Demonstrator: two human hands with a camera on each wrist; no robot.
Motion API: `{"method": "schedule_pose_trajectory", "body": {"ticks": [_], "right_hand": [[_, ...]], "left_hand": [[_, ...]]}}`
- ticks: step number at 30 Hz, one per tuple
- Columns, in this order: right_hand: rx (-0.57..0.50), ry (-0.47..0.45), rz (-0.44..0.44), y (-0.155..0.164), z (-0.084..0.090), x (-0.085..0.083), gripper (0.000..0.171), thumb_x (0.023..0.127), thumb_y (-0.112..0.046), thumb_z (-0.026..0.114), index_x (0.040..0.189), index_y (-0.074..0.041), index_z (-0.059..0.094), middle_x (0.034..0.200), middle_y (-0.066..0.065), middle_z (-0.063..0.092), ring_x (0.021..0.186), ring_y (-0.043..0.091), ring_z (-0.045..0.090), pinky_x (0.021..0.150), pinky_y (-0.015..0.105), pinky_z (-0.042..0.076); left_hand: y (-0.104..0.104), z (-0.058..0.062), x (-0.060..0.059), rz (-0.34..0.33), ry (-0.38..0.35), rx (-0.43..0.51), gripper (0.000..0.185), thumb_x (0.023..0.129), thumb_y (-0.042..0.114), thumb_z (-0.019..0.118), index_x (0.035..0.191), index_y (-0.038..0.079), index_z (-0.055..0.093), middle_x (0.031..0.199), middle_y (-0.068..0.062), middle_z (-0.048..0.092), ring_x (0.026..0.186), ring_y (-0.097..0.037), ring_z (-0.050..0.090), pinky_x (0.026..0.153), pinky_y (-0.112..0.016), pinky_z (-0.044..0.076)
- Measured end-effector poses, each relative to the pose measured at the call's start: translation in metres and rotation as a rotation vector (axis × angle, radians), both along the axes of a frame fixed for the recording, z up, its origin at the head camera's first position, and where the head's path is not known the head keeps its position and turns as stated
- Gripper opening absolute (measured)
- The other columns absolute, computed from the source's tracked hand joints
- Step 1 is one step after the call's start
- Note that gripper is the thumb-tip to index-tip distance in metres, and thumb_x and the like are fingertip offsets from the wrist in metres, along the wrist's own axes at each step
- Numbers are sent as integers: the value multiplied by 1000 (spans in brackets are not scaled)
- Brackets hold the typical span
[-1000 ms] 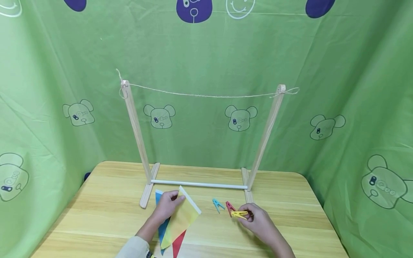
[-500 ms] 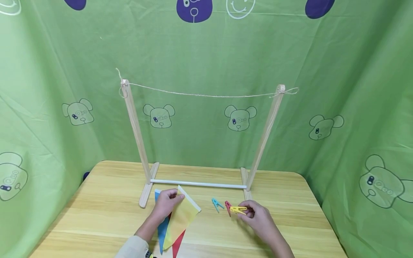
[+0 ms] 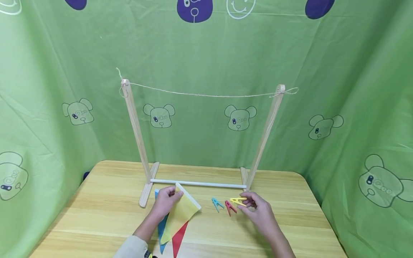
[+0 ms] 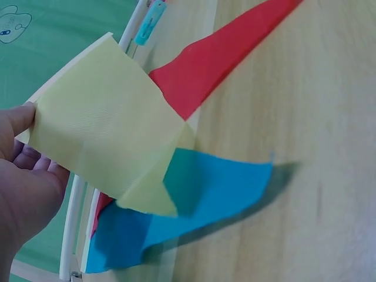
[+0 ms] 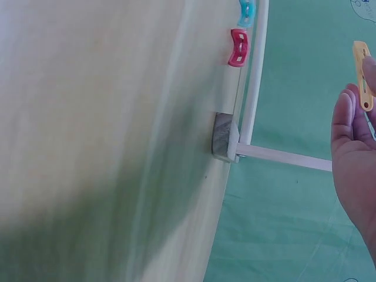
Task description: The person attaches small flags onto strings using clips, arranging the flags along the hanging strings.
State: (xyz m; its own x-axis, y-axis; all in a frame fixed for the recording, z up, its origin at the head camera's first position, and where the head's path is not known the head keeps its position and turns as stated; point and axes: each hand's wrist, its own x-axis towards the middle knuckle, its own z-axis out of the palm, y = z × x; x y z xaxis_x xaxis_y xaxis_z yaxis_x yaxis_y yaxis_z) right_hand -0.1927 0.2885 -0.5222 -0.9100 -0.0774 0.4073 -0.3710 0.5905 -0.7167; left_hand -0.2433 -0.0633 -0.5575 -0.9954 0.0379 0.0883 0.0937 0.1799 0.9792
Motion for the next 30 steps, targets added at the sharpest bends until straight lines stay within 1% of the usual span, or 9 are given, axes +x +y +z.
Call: {"method": "schedule_pose_trajectory", "body": {"ticks": [5, 7, 12, 17, 20, 26, 28, 30], "right_hand": [[-34, -13, -20, -1, 5, -1, 32, 82, -1, 84, 110, -4, 71, 100, 7, 73, 87, 0, 63, 82, 13, 57], [-41, -8, -22, -2, 6, -1, 32, 82, -2, 84, 110, -5, 71, 101, 7, 72, 88, 0, 63, 82, 12, 56], [-61, 9, -18, -4, 9, -2, 32, 82, -1, 84, 111, -5, 71, 103, 7, 71, 88, 0, 63, 81, 10, 55], [-92, 36, 2, -5, 10, -3, 34, 81, 2, 84, 112, -1, 70, 104, 10, 71, 88, 1, 63, 81, 11, 56], [-116, 40, 13, -7, 14, -4, 34, 81, 3, 83, 112, 1, 70, 105, 12, 71, 89, 1, 63, 81, 11, 56], [-139, 51, 8, -11, 25, -6, 32, 82, 3, 83, 111, -1, 70, 105, 12, 71, 89, 0, 62, 81, 10, 55], [-140, 62, 10, -12, 29, -7, 31, 82, 4, 82, 110, 0, 70, 104, 12, 71, 89, 0, 62, 81, 10, 55], [-137, 72, 13, -12, 32, -8, 30, 82, 5, 82, 109, 1, 69, 103, 13, 71, 88, 0, 62, 81, 10, 55]], "left_hand": [[1, 4, 1, 11, 12, 10, 43, 95, 14, 75, 70, 3, 41, 64, 1, 33, 60, -9, 34, 53, -19, 28], [0, 7, 2, 12, 8, 9, 44, 96, 14, 74, 70, 6, 39, 65, 1, 33, 61, -10, 35, 53, -19, 28], [-1, 13, 4, 10, -11, -18, 39, 98, 15, 71, 72, 9, 43, 67, 2, 36, 63, -12, 38, 52, -19, 30], [0, 16, 4, 5, -19, -36, 31, 99, 16, 70, 76, 5, 53, 66, 3, 38, 60, -10, 39, 51, -18, 31], [0, 17, 4, 4, -16, -44, 28, 99, 16, 70, 78, 3, 56, 65, 4, 39, 59, -9, 39, 50, -18, 31], [2, 25, 3, 15, -3, -49, 35, 98, 18, 71, 73, 6, 49, 64, 4, 37, 58, -9, 37, 50, -19, 30], [2, 27, 3, 19, 6, -44, 40, 98, 18, 72, 71, 5, 45, 63, 4, 34, 57, -9, 35, 50, -19, 29], [2, 29, 3, 20, 9, -32, 37, 97, 18, 73, 72, 2, 49, 62, 4, 35, 57, -9, 35, 50, -19, 29]]}}
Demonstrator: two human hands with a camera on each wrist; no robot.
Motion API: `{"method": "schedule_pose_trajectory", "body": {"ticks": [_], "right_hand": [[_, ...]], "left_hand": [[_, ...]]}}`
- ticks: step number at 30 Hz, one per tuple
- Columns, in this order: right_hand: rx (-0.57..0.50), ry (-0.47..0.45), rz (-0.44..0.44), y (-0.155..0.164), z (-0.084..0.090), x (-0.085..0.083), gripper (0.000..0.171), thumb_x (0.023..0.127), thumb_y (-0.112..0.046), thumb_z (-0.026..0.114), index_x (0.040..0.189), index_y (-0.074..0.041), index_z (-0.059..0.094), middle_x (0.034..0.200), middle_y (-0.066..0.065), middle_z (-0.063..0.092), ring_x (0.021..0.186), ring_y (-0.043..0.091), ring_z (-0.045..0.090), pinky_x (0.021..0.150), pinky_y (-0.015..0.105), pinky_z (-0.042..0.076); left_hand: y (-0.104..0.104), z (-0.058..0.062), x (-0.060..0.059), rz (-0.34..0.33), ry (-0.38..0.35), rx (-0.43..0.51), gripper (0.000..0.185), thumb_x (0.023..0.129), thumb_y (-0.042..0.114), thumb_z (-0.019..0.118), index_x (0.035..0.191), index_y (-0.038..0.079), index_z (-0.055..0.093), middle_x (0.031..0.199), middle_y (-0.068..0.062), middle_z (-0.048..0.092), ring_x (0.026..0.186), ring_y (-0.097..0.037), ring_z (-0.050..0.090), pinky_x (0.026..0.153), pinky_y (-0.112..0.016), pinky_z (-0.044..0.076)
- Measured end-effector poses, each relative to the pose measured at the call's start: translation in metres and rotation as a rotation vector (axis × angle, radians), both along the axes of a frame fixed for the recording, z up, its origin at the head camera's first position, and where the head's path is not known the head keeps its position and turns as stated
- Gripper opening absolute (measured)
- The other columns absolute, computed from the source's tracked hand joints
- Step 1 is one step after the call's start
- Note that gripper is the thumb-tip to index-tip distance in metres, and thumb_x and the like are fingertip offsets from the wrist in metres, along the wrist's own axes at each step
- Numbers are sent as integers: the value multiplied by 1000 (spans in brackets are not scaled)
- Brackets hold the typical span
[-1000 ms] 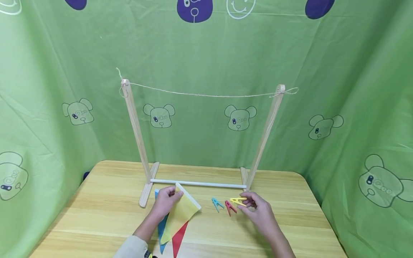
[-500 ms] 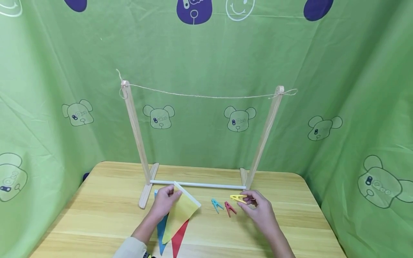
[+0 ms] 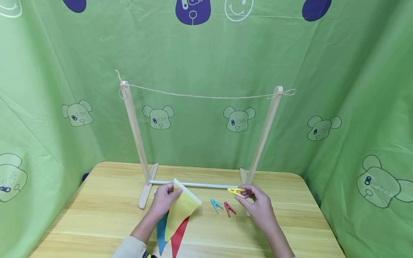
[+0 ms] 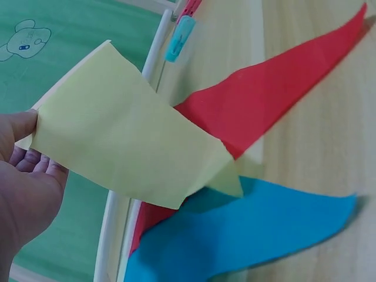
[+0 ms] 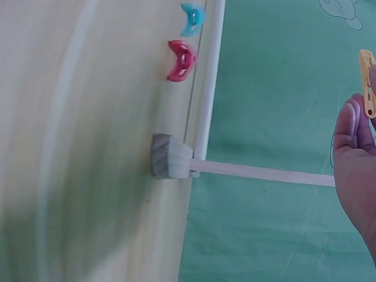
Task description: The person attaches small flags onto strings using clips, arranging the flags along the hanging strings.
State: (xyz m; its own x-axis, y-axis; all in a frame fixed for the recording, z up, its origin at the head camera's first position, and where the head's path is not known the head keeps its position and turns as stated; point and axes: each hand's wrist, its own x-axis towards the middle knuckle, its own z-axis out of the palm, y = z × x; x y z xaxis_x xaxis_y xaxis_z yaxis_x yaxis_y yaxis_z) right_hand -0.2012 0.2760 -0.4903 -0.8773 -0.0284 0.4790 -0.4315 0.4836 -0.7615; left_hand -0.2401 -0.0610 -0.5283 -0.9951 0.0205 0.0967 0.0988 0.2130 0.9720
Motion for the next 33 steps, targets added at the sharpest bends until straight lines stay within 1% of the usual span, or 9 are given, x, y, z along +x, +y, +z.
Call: {"method": "schedule_pose_trajectory", "body": {"ticks": [2, 5, 7, 11, 14, 18, 24, 29, 33], "right_hand": [[0, 2, -3, -1, 3, -1, 29, 82, 6, 81, 109, 2, 69, 102, 14, 71, 88, 0, 62, 80, 10, 55], [-6, -5, -17, -2, 8, -4, 30, 83, 6, 81, 111, 3, 69, 103, 15, 71, 88, 0, 63, 81, 11, 55], [-15, -9, -28, -4, 12, -6, 30, 84, 5, 80, 112, 3, 69, 104, 16, 71, 88, -1, 63, 81, 11, 55], [-50, -1, -29, -6, 20, -10, 32, 84, 7, 79, 115, 6, 68, 106, 19, 70, 89, 0, 62, 82, 10, 55], [-56, 12, -32, -8, 26, -12, 33, 85, 8, 78, 116, 6, 68, 105, 19, 69, 89, 0, 62, 80, 10, 55], [-51, 16, -36, -11, 35, -14, 33, 87, 5, 78, 118, 4, 68, 104, 18, 69, 90, 0, 62, 80, 10, 54], [-82, 1, -16, -14, 45, -16, 32, 87, 6, 78, 117, 6, 67, 105, 22, 68, 90, 1, 63, 81, 11, 55], [-63, -15, -20, -12, 51, -17, 33, 87, 2, 79, 118, 3, 66, 107, 21, 68, 91, 1, 63, 80, 10, 55], [-71, -29, -18, -12, 55, -19, 34, 87, 1, 79, 119, 3, 66, 110, 22, 67, 92, 1, 63, 82, 11, 55]], "left_hand": [[1, 2, 0, -5, 3, 19, 31, 97, 17, 73, 77, -1, 58, 63, 5, 39, 57, -8, 38, 50, -19, 32], [2, 6, -1, -9, 11, 46, 26, 96, 16, 73, 81, -2, 63, 62, 5, 41, 56, -8, 39, 49, -19, 32], [3, 9, -1, -11, 23, 58, 29, 97, 16, 73, 78, -1, 59, 60, 6, 38, 55, -8, 37, 49, -19, 31], [6, 15, -2, -6, 46, 57, 43, 96, 17, 74, 69, 6, 42, 60, 6, 29, 55, -9, 30, 50, -20, 25], [9, 20, -3, -2, 58, 54, 47, 95, 17, 75, 68, 10, 37, 61, 5, 27, 56, -9, 28, 51, -20, 23], [13, 28, -3, 4, 65, 68, 49, 95, 17, 75, 68, 10, 35, 62, 5, 25, 58, -11, 26, 53, -21, 22], [16, 40, -3, 5, 83, 81, 47, 96, 16, 75, 69, 8, 36, 62, 5, 24, 59, -12, 25, 53, -21, 22], [16, 44, -5, 8, 103, 91, 47, 95, 14, 75, 69, 9, 37, 62, 5, 27, 59, -10, 28, 53, -20, 22], [16, 47, -6, 16, 106, 117, 46, 94, 13, 76, 69, 9, 38, 61, 5, 29, 58, -9, 29, 51, -20, 23]]}}
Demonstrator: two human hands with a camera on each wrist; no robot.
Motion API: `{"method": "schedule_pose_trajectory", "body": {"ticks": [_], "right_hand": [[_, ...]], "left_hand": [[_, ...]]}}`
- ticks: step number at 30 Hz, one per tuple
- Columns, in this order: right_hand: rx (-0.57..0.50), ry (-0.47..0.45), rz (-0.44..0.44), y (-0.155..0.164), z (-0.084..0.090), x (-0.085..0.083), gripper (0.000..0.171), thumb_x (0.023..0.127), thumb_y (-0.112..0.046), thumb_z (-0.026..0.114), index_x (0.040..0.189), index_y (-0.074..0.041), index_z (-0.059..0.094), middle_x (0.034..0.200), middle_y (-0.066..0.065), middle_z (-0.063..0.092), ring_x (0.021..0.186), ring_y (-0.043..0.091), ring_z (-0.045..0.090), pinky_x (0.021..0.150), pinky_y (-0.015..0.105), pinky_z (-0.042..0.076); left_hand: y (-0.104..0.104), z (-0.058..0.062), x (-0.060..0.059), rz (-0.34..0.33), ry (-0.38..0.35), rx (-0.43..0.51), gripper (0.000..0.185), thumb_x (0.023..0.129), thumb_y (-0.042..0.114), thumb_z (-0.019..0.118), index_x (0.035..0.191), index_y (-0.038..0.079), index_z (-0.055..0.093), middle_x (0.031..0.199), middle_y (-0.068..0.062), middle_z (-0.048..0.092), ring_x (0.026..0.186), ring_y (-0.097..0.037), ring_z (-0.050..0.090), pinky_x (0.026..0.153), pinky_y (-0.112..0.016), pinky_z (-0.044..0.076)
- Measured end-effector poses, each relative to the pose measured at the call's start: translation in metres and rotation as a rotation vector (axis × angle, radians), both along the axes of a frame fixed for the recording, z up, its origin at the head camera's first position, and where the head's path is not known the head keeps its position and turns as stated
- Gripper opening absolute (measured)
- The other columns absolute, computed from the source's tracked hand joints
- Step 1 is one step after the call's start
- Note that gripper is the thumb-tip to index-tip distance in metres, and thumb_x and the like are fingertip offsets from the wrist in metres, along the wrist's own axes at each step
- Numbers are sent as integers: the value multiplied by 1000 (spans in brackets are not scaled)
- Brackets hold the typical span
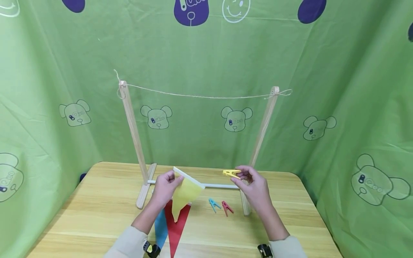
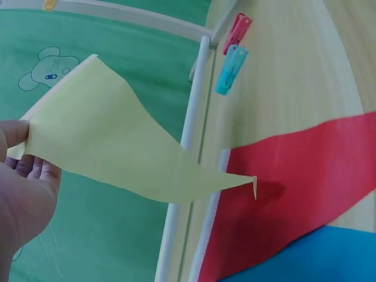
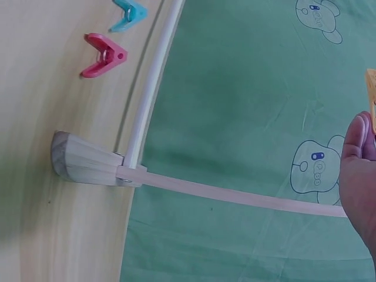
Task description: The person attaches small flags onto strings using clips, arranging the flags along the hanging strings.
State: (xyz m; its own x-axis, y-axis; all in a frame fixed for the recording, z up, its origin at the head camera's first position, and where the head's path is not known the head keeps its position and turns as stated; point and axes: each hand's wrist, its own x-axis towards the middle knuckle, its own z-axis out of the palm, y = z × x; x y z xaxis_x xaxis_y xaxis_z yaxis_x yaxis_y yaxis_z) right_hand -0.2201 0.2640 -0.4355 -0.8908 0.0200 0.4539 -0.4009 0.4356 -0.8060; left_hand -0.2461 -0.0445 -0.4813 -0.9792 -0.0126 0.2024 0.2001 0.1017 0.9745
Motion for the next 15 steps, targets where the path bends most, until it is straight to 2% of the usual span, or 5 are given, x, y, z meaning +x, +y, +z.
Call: {"method": "schedule_pose_trajectory", "body": {"ticks": [9, 15], "right_hand": [[-13, 14, 0, 3, 10, -5, 33, 87, 1, 79, 117, 3, 66, 110, 16, 68, 91, 3, 64, 82, 12, 56], [-12, 47, 23, 3, 18, -9, 32, 87, 2, 79, 117, 5, 67, 109, 19, 67, 91, 4, 64, 82, 12, 56]], "left_hand": [[7, 10, -2, 17, -2, 56, 34, 94, 9, 75, 72, 2, 50, 62, 3, 33, 58, -9, 31, 51, -20, 27], [10, 17, -5, 11, 11, 58, 28, 95, 12, 75, 78, 0, 56, 63, 3, 36, 60, -9, 35, 52, -19, 30]]}}
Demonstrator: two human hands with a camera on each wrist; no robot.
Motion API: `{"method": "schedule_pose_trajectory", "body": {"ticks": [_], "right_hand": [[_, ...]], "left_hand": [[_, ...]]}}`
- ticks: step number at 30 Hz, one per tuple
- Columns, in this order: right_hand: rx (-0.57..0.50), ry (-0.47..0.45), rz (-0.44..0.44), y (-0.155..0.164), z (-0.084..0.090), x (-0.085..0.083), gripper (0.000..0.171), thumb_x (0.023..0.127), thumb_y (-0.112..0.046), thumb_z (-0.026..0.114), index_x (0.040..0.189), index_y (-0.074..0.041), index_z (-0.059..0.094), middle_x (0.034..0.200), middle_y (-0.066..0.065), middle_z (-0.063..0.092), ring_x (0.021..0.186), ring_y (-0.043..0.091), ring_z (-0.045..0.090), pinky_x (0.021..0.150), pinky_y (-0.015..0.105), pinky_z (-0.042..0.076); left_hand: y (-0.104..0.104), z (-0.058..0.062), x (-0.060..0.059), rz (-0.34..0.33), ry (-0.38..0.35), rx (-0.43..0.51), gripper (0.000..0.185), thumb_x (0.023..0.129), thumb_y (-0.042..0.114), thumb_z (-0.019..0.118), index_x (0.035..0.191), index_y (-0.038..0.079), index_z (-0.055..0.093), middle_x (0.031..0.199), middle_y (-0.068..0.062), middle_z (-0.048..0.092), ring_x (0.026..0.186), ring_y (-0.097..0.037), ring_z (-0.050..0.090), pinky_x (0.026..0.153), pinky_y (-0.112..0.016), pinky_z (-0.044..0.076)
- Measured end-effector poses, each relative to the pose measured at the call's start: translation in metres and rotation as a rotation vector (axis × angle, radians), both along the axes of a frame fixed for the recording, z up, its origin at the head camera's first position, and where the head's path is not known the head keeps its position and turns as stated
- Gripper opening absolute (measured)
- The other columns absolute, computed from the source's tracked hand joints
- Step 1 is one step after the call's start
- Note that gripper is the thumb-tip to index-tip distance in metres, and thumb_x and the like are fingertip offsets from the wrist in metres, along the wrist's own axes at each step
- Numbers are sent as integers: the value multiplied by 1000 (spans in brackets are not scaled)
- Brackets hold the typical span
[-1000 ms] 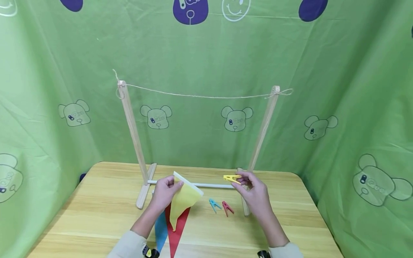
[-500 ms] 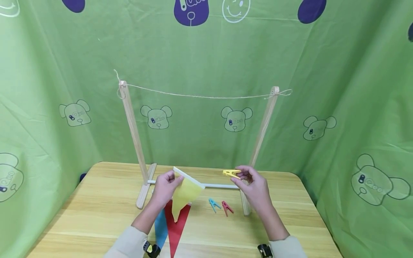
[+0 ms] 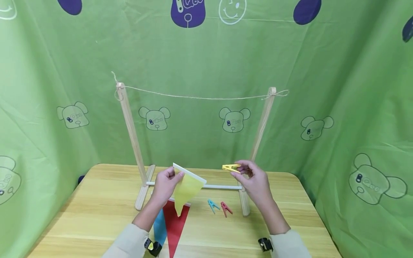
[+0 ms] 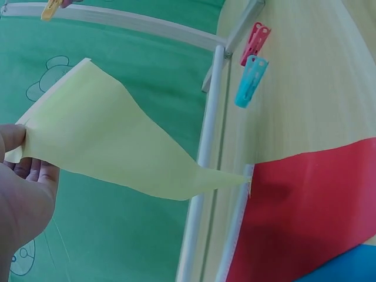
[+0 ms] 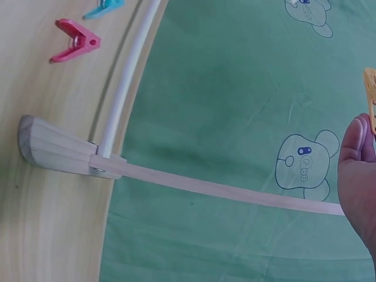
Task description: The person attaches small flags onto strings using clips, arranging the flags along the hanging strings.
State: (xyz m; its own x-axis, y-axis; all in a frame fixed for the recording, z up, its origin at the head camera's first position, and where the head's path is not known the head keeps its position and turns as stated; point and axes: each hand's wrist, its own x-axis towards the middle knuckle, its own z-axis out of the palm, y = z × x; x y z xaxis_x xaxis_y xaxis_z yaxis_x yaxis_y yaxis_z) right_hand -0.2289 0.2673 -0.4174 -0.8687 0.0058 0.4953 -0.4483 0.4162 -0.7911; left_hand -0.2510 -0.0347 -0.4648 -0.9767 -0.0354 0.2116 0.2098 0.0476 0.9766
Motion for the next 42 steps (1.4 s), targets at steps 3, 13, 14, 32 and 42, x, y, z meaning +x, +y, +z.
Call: {"method": "schedule_pose_trajectory", "body": {"ticks": [3, 13, 14, 32, 42], "right_hand": [[0, 11, 7, 0, 5, -1, 33, 87, 3, 79, 117, 6, 67, 109, 21, 67, 91, 3, 64, 83, 12, 56], [16, -1, 17, 0, 17, -5, 33, 88, -2, 79, 118, 3, 67, 109, 18, 67, 92, 4, 64, 84, 14, 57], [18, -3, 15, 0, 18, -5, 33, 88, -2, 79, 118, 3, 67, 109, 19, 67, 92, 4, 64, 83, 14, 57], [18, 79, -11, 6, 51, -12, 35, 88, 1, 79, 120, 5, 66, 109, 17, 66, 91, 2, 63, 83, 9, 54], [9, 120, -27, 18, 71, -13, 39, 86, 5, 79, 123, 6, 65, 103, -6, 67, 91, 3, 64, 81, 10, 55]], "left_hand": [[1, 3, -1, 9, 8, -10, 33, 95, 13, 74, 75, 2, 51, 63, 3, 34, 61, -11, 33, 53, -19, 28], [3, 13, -6, 3, 18, 22, 17, 95, 12, 74, 91, -3, 68, 63, 3, 42, 61, -10, 38, 53, -19, 34], [3, 14, -6, 3, 17, 22, 17, 95, 12, 74, 90, -3, 68, 63, 3, 42, 61, -10, 38, 52, -19, 34], [14, 34, -17, 1, 56, 80, 20, 93, 12, 76, 84, -2, 64, 65, 2, 46, 61, -10, 39, 53, -18, 36], [31, 46, -18, -63, 51, 142, 22, 94, 9, 74, 108, -7, 71, 89, -16, 71, 71, -11, 60, 64, -19, 55]]}}
